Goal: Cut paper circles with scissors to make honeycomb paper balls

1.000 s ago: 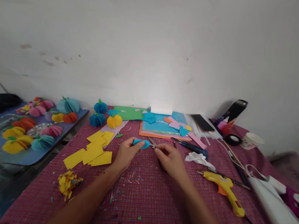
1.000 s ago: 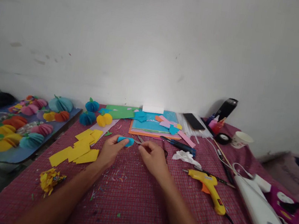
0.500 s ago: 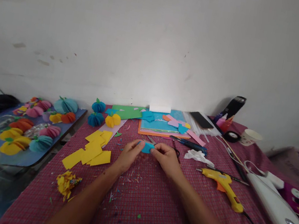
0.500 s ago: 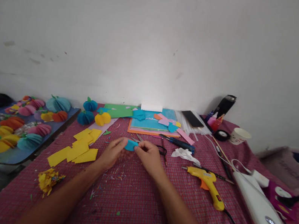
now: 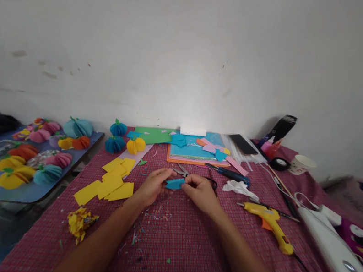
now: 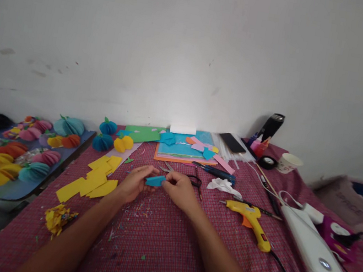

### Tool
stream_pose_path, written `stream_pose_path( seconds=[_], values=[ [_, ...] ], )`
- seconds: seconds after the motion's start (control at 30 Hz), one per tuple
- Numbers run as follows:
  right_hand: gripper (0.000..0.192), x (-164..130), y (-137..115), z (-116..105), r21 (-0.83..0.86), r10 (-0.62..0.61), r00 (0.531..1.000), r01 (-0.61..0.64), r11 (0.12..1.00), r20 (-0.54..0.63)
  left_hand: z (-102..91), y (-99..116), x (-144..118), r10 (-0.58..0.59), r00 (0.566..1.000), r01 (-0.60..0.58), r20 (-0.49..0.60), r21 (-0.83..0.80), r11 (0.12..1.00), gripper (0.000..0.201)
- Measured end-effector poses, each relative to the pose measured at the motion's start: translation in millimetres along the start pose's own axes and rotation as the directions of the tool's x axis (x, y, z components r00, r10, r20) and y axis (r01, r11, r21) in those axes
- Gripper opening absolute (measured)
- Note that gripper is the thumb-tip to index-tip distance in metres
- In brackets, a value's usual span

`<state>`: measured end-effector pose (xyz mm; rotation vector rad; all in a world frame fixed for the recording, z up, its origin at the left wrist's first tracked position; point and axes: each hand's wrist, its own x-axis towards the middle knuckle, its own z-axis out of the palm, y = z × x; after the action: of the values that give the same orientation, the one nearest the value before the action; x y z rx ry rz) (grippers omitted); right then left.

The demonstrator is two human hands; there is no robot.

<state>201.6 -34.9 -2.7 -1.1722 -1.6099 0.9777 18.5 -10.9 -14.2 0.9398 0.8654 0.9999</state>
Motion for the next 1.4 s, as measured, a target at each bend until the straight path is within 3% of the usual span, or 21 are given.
stream_pose_path(
  seconds=[0.1,0.33,0.53,0.73,0.9,1.03,1.17,1.4],
  values=[
    [0.013,0.3,5.1,0.1,-0.022,0.002,1.0,-0.001,1.0,0.017,-1.8,-2.6,2.0,0.094,0.995,-0.094,-0.025,-0.002,0.996,0.033],
    [0.008,1.3,12.9,2.7,0.002,0.124,0.992,-0.124,0.992,0.004,-2.0,-4.9,3.2,0.154,0.986,-0.154,0.055,0.002,0.988,0.047],
    [0.007,4.1,12.3,1.5,0.103,0.09,0.993,-0.083,0.991,-0.07,-1.1,-5.2,4.0,0.234,0.972,-0.233,0.005,0.08,0.969,0.054],
    [0.006,5.6,12.9,0.4,0.138,0.056,0.983,-0.032,0.99,-0.176,-4.2,-9.0,5.8,0.208,0.977,-0.212,0.04,0.21,0.955,0.036],
    [0.016,4.3,10.3,0.4,0.227,0.057,0.996,-0.04,0.973,-0.068,-7.6,-13.3,7.7,0.198,0.98,-0.196,0.019,0.268,0.943,0.022],
    [0.016,2.5,5.2,0.5,0.147,0.098,0.995,-0.102,0.984,0.03,-6.3,-14.2,7.9,0.189,0.982,-0.182,-0.01,0.213,0.96,0.025],
    [0.02,3.1,5.2,-0.3,0.056,0.097,0.995,-0.095,0.994,-0.034,-6.1,-14.3,8.0,0.176,0.984,-0.169,-0.011,0.222,0.96,0.026],
    [0.023,5.7,12.6,-2.7,-0.104,-0.014,0.997,0.007,0.995,-0.069,-8.3,-11.8,8.9,0.235,0.972,-0.215,-0.011,0.361,0.907,0.027]
  ],
)
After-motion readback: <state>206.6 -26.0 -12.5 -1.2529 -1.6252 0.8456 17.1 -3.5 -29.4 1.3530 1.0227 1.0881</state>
